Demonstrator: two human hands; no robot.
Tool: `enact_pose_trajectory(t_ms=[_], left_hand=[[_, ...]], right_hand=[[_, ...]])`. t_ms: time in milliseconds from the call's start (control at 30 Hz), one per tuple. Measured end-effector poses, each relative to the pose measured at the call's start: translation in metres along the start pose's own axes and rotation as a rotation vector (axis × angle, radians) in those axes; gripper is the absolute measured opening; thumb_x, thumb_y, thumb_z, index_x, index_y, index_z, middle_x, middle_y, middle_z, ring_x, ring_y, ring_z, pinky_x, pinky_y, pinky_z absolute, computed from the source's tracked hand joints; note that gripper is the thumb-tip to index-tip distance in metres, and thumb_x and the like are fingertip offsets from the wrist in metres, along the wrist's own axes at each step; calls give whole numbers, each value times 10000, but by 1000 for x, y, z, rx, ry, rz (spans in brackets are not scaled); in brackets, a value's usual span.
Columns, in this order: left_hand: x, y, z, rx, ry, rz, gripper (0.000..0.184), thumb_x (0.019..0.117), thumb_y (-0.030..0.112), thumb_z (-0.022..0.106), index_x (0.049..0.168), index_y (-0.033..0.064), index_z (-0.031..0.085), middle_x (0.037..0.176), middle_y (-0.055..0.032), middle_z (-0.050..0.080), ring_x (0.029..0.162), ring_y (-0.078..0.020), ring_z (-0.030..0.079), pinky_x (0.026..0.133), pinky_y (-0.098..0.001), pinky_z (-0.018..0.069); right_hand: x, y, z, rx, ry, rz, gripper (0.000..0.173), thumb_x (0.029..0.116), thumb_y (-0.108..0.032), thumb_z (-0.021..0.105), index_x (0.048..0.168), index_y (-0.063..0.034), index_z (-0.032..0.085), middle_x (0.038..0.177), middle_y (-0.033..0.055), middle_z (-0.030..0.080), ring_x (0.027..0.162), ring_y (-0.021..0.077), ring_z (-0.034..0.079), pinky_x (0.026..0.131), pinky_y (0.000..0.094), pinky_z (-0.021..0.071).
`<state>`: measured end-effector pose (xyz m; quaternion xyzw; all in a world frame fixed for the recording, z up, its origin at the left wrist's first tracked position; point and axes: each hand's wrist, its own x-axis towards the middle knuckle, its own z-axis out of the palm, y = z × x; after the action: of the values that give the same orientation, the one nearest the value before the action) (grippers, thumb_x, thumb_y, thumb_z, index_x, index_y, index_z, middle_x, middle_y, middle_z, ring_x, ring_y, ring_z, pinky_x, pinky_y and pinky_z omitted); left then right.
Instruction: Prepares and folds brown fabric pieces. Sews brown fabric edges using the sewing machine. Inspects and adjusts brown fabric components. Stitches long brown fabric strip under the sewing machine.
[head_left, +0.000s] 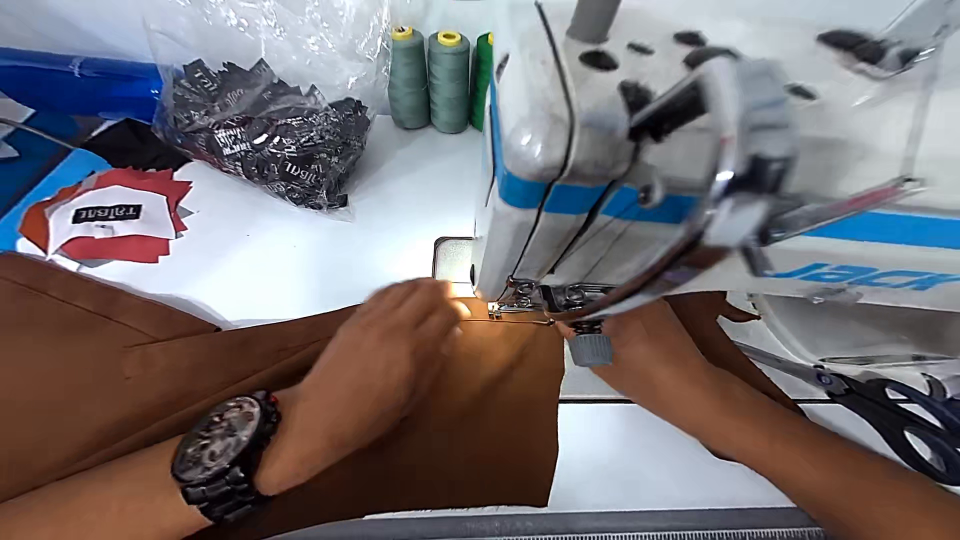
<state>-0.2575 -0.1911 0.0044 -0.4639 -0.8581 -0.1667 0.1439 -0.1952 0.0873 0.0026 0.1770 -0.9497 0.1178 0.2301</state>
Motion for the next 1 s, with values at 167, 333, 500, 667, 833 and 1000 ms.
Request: enact_pose_trajectory(t_ms=[167,333,500,667,833,1000], left_hand=[[-16,-39,-17,53,-175,-127,318,963,289,660,1162,44,697,1062,-153,675,1035,-388,648,832,-596,529],[-41,4,-46,-39,-208,122,157,985,208,565,981,145,709,867,-2,595,683,-150,637,544,-345,567],[-55,54,-102,-71,-252,404,294,1040,303,461,1085,199,732,811,37,596,564,-100,580,430,-295,465],[-98,93,-113,-396,-419,337,367,1030,379,527,1007,99,764,839,-2,726,716,-108,693,615,-305,571],[-127,116,-51,-861,-419,334,297,1042,424,564,971,177,713,817,105,687,740,65,626,668,-122,527],[-132,129,46,-1007,-480,86,195,1009,308,631,1000,156,753,886,106,722,797,39,661,730,-176,573]], right_hand=[[6,-12,-13,-57,-139,35,244,957,-309,663,951,-80,747,845,121,707,846,318,708,719,527,566],[-12,-67,-17,102,-156,-113,523,896,-328,769,1377,-171,639,1359,100,636,1219,328,615,960,513,537],[-37,-73,-42,448,-265,-463,138,943,-236,711,966,-115,774,957,29,741,1019,212,689,929,429,530],[-173,-74,-159,480,-380,-140,242,997,-328,614,911,-149,753,898,-52,705,923,94,663,865,341,540],[-331,-85,-217,678,-284,297,212,1011,-377,643,975,-197,750,948,-89,726,971,71,689,912,307,580],[-393,-58,-195,652,-125,640,172,949,-374,711,990,-218,769,927,-89,731,797,33,682,707,226,593]])
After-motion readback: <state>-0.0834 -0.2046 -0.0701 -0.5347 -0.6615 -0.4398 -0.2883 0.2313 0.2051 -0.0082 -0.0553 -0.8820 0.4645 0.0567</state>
